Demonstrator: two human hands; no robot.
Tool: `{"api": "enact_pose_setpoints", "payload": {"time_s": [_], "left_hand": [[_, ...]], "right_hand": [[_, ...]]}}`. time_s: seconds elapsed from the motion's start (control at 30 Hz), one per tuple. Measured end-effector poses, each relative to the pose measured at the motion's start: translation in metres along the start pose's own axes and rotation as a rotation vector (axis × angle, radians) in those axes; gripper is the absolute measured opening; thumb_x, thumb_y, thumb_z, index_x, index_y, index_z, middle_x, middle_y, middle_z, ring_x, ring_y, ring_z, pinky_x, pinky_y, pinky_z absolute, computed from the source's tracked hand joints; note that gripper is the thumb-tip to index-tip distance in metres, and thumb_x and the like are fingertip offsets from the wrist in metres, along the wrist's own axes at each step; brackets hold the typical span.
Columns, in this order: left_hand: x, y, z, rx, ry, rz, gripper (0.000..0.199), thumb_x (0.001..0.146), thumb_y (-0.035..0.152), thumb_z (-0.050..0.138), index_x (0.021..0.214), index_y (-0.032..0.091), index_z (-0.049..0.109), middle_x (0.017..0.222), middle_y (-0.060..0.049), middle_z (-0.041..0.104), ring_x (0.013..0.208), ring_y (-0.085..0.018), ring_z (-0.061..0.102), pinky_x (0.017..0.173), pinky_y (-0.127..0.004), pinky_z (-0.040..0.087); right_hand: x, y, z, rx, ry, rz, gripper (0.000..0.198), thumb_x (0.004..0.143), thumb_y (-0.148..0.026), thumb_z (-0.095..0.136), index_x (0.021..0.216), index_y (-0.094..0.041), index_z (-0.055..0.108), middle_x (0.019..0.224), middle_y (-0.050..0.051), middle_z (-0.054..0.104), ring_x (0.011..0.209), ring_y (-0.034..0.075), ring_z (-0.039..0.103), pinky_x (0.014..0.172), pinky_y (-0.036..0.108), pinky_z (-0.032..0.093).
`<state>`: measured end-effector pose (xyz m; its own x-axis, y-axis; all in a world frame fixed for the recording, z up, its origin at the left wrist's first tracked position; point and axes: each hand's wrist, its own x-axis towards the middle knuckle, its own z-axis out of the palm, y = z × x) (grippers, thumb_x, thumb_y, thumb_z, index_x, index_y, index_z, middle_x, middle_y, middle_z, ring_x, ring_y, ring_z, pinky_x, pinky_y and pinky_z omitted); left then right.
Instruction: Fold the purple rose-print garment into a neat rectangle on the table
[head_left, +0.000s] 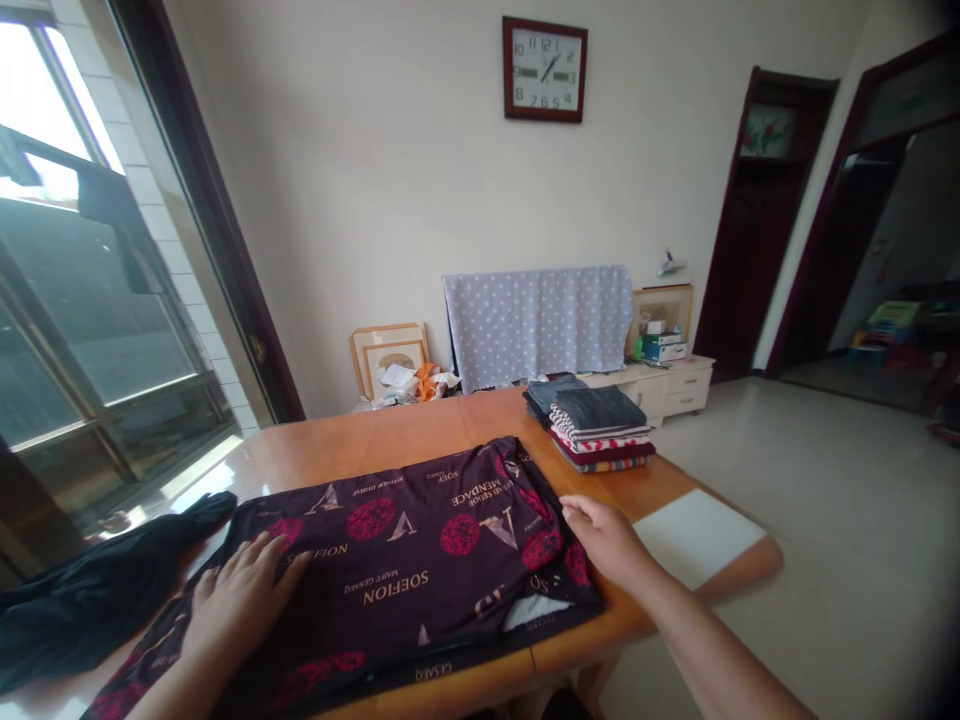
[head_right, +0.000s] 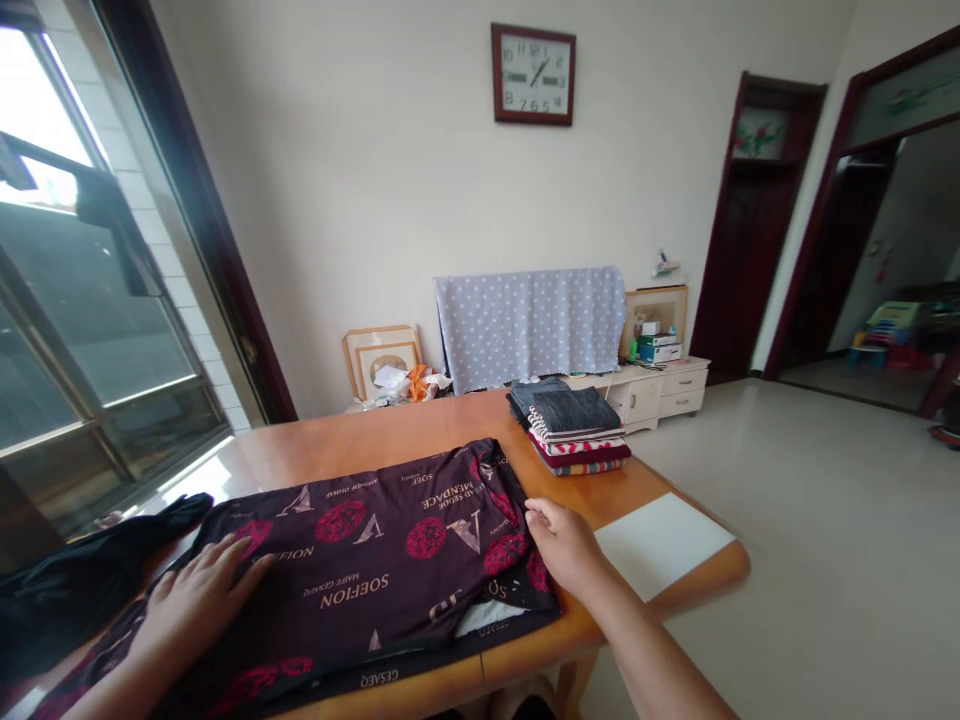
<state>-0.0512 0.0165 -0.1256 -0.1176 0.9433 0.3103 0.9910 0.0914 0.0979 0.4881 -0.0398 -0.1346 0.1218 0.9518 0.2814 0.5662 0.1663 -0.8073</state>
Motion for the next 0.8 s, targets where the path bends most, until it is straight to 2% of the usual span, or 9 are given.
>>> {"api": "enact_pose_setpoints", "payload": {"time_s": [0.1, 0.17, 0.27, 0.4, 0.5, 0.57, 0.63, 0.73, 0.8], "left_hand": [[-0.005, 0.08, -0.009, -0.209, -0.019, 0.159, 0.059, 0.094, 0.06, 0.04, 0.126, 0.016, 0.064, 0.127, -0.016, 0.068, 0.123, -0.033, 0.06, 0.107, -0.044, 0.041], [-0.017, 0.142, -0.017, -0.388, -0.026, 0.288, 0.048, 0.096, 0.058, 0.042, 0.113, 0.021, 0.067, 0.116, -0.01, 0.072, 0.113, -0.028, 0.065, 0.099, -0.037, 0.046], [-0.041, 0.228, -0.027, -0.591, -0.129, 0.493, 0.035, 0.095, 0.053, 0.049, 0.102, 0.025, 0.069, 0.104, -0.006, 0.072, 0.101, -0.023, 0.066, 0.089, -0.032, 0.047], [-0.065, 0.302, -0.027, -0.635, -0.25, 0.639, 0.027, 0.085, 0.049, 0.066, 0.096, 0.025, 0.07, 0.1, -0.007, 0.069, 0.097, -0.025, 0.063, 0.082, -0.032, 0.044], [-0.069, 0.326, -0.016, -0.562, -0.315, 0.686, 0.026, 0.076, 0.039, 0.075, 0.098, 0.025, 0.07, 0.105, -0.009, 0.067, 0.099, -0.027, 0.061, 0.084, -0.034, 0.042], [-0.066, 0.331, -0.007, -0.59, -0.331, 0.672, 0.013, 0.078, 0.028, 0.068, 0.091, 0.024, 0.069, 0.102, -0.007, 0.067, 0.096, -0.024, 0.061, 0.085, -0.033, 0.042], [-0.06, 0.33, 0.002, -0.742, -0.352, 0.6, 0.006, 0.083, 0.023, 0.059, 0.084, 0.023, 0.065, 0.091, -0.005, 0.066, 0.087, -0.02, 0.06, 0.08, -0.03, 0.042], [-0.051, 0.323, 0.006, -1.027, -0.422, 0.457, 0.012, 0.089, 0.029, 0.052, 0.085, 0.021, 0.061, 0.075, 0.0, 0.061, 0.071, -0.016, 0.054, 0.066, -0.026, 0.041], [-0.047, 0.318, 0.004, -1.069, -0.506, 0.468, 0.014, 0.088, 0.031, 0.055, 0.084, 0.02, 0.063, 0.074, 0.0, 0.061, 0.07, -0.015, 0.054, 0.065, -0.025, 0.04]], "right_hand": [[-0.001, 0.009, 0.004, 0.094, 0.042, 0.064, 0.04, 0.092, -0.046, 0.052, 0.115, -0.02, 0.072, 0.117, 0.011, 0.075, 0.111, 0.027, 0.069, 0.099, 0.04, 0.052], [-0.001, 0.012, 0.01, 0.175, 0.069, 0.127, 0.042, 0.092, -0.046, 0.05, 0.118, -0.019, 0.07, 0.113, 0.011, 0.076, 0.102, 0.025, 0.072, 0.09, 0.038, 0.056], [-0.002, 0.01, 0.013, 0.221, 0.056, 0.181, 0.044, 0.093, -0.043, 0.047, 0.123, -0.017, 0.066, 0.106, 0.011, 0.076, 0.088, 0.022, 0.074, 0.079, 0.034, 0.058], [-0.008, 0.004, 0.004, 0.203, -0.01, 0.207, 0.044, 0.095, -0.039, 0.043, 0.128, -0.017, 0.062, 0.106, 0.01, 0.075, 0.083, 0.02, 0.074, 0.076, 0.032, 0.058], [-0.015, 0.004, -0.004, 0.198, -0.095, 0.195, 0.041, 0.096, -0.038, 0.043, 0.127, -0.018, 0.062, 0.108, 0.01, 0.075, 0.086, 0.02, 0.074, 0.078, 0.032, 0.058], [-0.018, 0.005, -0.007, 0.169, -0.113, 0.164, 0.039, 0.096, -0.038, 0.045, 0.124, -0.019, 0.064, 0.109, 0.01, 0.075, 0.093, 0.021, 0.073, 0.082, 0.033, 0.056], [-0.019, 0.007, -0.008, 0.152, -0.107, 0.143, 0.038, 0.095, -0.038, 0.047, 0.123, -0.019, 0.065, 0.109, 0.01, 0.075, 0.098, 0.022, 0.073, 0.086, 0.033, 0.055], [-0.017, 0.01, -0.01, 0.189, -0.133, 0.147, 0.036, 0.095, -0.039, 0.047, 0.12, -0.02, 0.066, 0.105, 0.008, 0.075, 0.093, 0.021, 0.073, 0.082, 0.032, 0.054], [-0.011, 0.01, -0.012, 0.234, -0.179, 0.163, 0.035, 0.095, -0.037, 0.047, 0.117, -0.019, 0.066, 0.1, 0.008, 0.075, 0.085, 0.02, 0.074, 0.076, 0.03, 0.055]]}}
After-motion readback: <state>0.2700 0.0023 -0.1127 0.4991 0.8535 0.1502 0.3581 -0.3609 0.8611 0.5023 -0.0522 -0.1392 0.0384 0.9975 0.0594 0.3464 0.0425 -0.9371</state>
